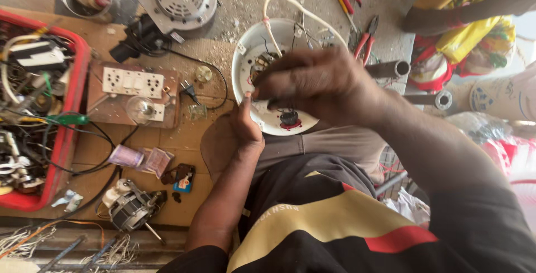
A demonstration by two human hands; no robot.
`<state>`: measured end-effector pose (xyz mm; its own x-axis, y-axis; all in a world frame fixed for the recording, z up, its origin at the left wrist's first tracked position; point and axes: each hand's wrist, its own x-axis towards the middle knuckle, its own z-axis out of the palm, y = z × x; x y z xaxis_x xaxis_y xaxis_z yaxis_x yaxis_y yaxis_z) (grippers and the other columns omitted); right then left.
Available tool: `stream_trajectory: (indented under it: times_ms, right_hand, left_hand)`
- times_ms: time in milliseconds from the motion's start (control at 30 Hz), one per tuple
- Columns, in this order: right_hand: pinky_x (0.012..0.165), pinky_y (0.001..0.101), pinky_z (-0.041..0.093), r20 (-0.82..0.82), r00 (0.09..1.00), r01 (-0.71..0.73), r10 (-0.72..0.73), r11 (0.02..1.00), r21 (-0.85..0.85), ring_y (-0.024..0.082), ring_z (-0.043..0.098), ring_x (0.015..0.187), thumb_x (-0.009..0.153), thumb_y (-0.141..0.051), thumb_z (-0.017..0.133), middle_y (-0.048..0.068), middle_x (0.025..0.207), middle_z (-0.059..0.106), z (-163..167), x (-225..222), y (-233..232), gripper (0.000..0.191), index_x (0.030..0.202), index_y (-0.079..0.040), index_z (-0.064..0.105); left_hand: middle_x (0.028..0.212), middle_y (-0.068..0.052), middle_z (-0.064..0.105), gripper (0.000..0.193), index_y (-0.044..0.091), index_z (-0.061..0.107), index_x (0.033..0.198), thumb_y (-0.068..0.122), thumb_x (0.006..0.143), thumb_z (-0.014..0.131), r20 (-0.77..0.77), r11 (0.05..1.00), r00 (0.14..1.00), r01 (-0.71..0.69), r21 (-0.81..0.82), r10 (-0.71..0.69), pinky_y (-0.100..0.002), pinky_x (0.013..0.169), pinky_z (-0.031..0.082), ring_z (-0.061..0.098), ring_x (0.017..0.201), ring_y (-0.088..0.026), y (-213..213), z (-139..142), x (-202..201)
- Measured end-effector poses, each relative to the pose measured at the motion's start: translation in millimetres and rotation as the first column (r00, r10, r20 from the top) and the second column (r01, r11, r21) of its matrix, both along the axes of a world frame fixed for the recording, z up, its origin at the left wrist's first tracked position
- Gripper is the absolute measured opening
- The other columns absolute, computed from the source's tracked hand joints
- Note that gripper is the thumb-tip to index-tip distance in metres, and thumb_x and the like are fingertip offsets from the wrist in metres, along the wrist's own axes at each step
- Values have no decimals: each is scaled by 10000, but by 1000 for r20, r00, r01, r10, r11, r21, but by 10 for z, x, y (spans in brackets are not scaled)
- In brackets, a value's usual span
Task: The person is repairing a ceiling fan motor. They use a screwdriver to tighten screws on the motor housing and pliers to strip and connect wires. The person adjusts the internal wiring and secures components within the white plastic housing.
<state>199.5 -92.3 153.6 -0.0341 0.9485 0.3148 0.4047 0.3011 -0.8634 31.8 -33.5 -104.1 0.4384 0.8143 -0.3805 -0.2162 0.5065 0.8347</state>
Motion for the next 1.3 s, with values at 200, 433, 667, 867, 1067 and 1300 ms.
stream_trajectory:
  times_ms: [200,433,667,867,1067,1300]
  right_hand:
    - [851,290,639,106,991,77,-80,997,27,212,737,1066,868,-6,856,112,1171,702,64,-15,87,378,1179,-117,672]
    - [831,278,617,167,955,246,-245,969,13,182,734,1025,949,-3,848,84,1143,707,0,-178,-38,400,1289,-132,680]
    - [766,279,599,208,879,424,-430,903,75,177,742,943,954,-10,852,76,1123,715,-34,-398,-79,382,1280,-102,675]
    - [818,288,650,113,787,599,-606,795,95,194,754,993,962,-3,835,112,1204,696,-110,-482,-19,426,1342,-67,654]
    - [882,307,651,162,865,466,-474,880,89,169,732,1073,929,72,780,103,1245,679,-9,-281,30,542,1416,-74,592]
    - [929,281,624,124,891,425,-437,899,109,139,709,1136,1018,104,763,78,1238,655,62,-16,251,511,1448,-76,553]
  left_hand:
    - [1228,-184,702,485,-74,628,1316,307,1024,554,-116,999,992,-43,-10,41,-371,965,512,665,1103,-261,-53,-58,-34]
    - [1277,-162,666,521,-61,588,1362,325,1012,577,31,983,997,-63,-174,69,-375,990,500,639,1148,-253,-25,47,-16]
    - [1234,-168,661,520,-41,597,1360,343,1010,571,-5,985,999,-45,-164,45,-391,926,503,634,1076,-265,-43,-105,-68]
    - [1255,-191,695,525,-91,647,1299,351,1022,593,-71,999,997,3,-45,-7,-379,990,505,651,1129,-256,24,-103,-19]
    - [1416,-240,589,548,-77,513,1431,226,1007,685,-73,981,990,129,148,-119,-385,1073,473,587,1279,-279,300,532,-179]
    - [1287,-199,700,412,-16,611,1377,35,982,716,-269,592,882,461,661,-386,-328,962,607,719,1130,-232,903,1071,150]
